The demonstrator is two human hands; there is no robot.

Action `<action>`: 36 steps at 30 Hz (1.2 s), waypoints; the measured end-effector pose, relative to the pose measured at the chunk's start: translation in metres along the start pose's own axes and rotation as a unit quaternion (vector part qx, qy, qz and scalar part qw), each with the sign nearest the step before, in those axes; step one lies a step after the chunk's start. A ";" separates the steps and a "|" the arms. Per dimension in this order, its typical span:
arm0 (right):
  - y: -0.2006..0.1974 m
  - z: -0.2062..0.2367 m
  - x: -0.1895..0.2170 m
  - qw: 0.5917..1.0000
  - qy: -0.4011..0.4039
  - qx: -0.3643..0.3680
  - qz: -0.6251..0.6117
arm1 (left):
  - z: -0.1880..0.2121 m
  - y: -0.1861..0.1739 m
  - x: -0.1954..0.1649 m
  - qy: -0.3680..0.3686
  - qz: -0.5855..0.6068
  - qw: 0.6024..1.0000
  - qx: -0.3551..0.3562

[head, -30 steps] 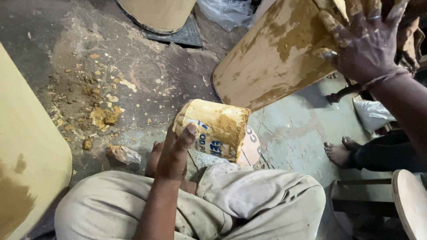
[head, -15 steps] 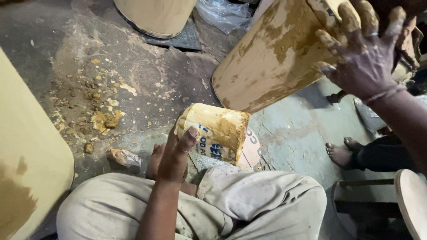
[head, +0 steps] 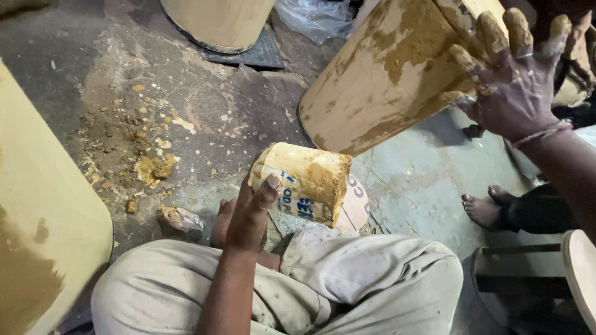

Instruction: The person sits on the floor holding a container of yellow paste. They scoop the paste by hand and smear it onto the surface of a large cylindrical mold, repeatedly grabbing more paste and spreading it over the cylinder's sides.

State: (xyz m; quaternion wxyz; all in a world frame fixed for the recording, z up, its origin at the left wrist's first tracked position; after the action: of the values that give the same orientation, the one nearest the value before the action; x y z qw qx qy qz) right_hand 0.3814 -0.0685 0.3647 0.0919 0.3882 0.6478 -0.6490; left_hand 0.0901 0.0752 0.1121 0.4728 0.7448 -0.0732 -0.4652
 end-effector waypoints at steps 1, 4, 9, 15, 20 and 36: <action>0.004 0.000 -0.001 1.000 0.008 0.012 0.013 | 0.001 -0.001 0.002 -0.003 -0.007 1.000 -0.005; 0.007 -0.013 -0.004 0.999 0.035 0.018 0.009 | 0.002 -0.004 0.006 -0.010 -0.020 1.000 -0.021; 0.015 -0.035 0.000 0.999 0.033 0.030 0.014 | 0.005 -0.015 0.005 -0.014 -0.047 0.997 -0.057; 0.037 0.024 0.031 0.999 -0.042 -0.016 -0.029 | 0.002 -0.012 0.009 -0.007 -0.029 0.999 -0.024; 0.021 0.066 0.048 0.996 -0.018 -0.052 -0.073 | 0.010 -0.037 0.046 -0.057 -0.005 0.992 -0.111; -0.026 0.140 0.179 0.848 0.038 -0.024 -0.529 | 0.011 -0.064 0.077 -0.013 0.188 0.978 -0.094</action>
State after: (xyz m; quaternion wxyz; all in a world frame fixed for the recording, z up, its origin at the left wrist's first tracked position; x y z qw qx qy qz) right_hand 0.1892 -0.1238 0.2535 -0.2807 0.0088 0.7732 -0.5685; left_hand 0.1033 0.0607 0.0135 0.6185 0.6639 -0.1747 -0.3823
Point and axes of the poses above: each hand's wrist, its own z-axis away from the middle knuckle, its own y-axis out of the palm, x = y × z, the point moved 10 cm from there along -z, towards the middle knuckle, and after that the axes turned 4 degrees about y, right-handed, at the moved point
